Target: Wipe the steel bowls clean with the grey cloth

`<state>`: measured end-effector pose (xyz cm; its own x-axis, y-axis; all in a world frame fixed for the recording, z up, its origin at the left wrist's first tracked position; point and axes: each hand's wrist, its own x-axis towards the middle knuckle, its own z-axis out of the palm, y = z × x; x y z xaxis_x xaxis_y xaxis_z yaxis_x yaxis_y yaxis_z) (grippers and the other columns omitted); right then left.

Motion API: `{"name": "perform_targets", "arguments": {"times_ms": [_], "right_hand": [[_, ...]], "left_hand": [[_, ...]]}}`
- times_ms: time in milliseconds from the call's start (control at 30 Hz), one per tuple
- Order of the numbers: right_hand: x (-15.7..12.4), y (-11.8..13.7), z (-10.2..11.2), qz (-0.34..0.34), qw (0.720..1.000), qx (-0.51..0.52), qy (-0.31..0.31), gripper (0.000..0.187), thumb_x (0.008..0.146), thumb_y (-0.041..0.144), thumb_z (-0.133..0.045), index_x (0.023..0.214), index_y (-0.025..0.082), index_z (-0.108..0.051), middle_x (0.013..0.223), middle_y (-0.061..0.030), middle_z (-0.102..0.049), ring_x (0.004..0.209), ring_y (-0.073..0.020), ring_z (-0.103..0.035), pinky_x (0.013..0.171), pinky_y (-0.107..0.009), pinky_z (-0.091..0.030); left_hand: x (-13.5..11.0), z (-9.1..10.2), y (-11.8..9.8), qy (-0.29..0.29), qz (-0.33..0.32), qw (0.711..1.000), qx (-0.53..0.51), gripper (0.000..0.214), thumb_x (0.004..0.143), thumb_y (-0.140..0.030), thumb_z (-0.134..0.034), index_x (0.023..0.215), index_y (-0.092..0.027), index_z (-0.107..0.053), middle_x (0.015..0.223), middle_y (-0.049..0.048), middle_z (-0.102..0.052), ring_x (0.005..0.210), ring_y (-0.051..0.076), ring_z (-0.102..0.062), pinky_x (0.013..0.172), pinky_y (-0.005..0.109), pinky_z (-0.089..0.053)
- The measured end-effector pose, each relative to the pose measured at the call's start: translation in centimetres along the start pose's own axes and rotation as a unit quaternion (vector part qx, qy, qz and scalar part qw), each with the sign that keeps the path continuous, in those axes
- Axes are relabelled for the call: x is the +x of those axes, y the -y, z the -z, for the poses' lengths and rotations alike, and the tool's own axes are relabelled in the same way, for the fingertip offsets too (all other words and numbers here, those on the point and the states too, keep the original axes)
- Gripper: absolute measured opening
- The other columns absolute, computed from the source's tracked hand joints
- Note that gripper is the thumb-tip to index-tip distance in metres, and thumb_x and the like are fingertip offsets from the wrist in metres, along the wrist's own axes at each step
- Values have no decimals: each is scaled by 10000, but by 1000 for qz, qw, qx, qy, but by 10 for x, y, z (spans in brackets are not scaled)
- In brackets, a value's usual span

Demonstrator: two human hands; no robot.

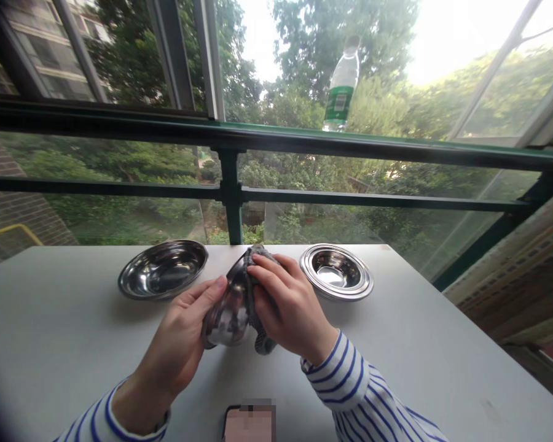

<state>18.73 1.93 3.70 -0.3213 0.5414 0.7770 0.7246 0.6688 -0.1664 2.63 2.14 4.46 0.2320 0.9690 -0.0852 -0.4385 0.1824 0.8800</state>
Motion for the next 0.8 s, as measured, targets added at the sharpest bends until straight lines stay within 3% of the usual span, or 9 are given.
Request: {"name": "perform_targets", "arguments": {"times_ms": [167,333,533,733,800], "right_hand": [[1,2,1,54,998,-8,26,326,831,158,-493,1150,190,-551,1242,-94,-568,1179,-270,-454,958,-487,-424],[2,-6,2,-18,1000,17,-6,322,852,131,-452,1156,194,-540,1199,-98,-585,1112,-238,-504,924,-453,-460],[1,6,4,66,997,-14,40,310,808,177,-538,1115,189,-579,1224,-72,-583,1159,-282,-455,959,-488,-418],[2,-3,2,-46,999,16,3,292,860,160,-471,1138,181,-559,1187,-94,-594,1090,-231,-510,922,-438,-463],[2,-3,2,-37,999,17,6,300,855,154,-474,1142,180,-557,1195,-94,-590,1104,-235,-501,929,-445,-457]], "left_hand": [[2,2,-1,1,-10,1000,-23,181,733,-308,-661,658,-149,-618,574,-33,-534,485,63,-457,502,178,-408],[1,1,-3,-8,9,1000,-25,177,743,-309,-654,710,-136,-646,612,-7,-592,512,70,-507,500,176,-417],[2,2,-3,-1,0,999,-40,148,771,-290,-628,738,-146,-644,579,-25,-574,503,59,-498,520,166,-432],[3,0,-3,-14,17,999,-34,176,756,-292,-644,692,-130,-622,600,-3,-607,514,62,-521,504,160,-421],[3,0,-3,-18,19,999,-35,182,758,-299,-643,696,-130,-620,592,-5,-602,508,61,-516,496,158,-418]]}}
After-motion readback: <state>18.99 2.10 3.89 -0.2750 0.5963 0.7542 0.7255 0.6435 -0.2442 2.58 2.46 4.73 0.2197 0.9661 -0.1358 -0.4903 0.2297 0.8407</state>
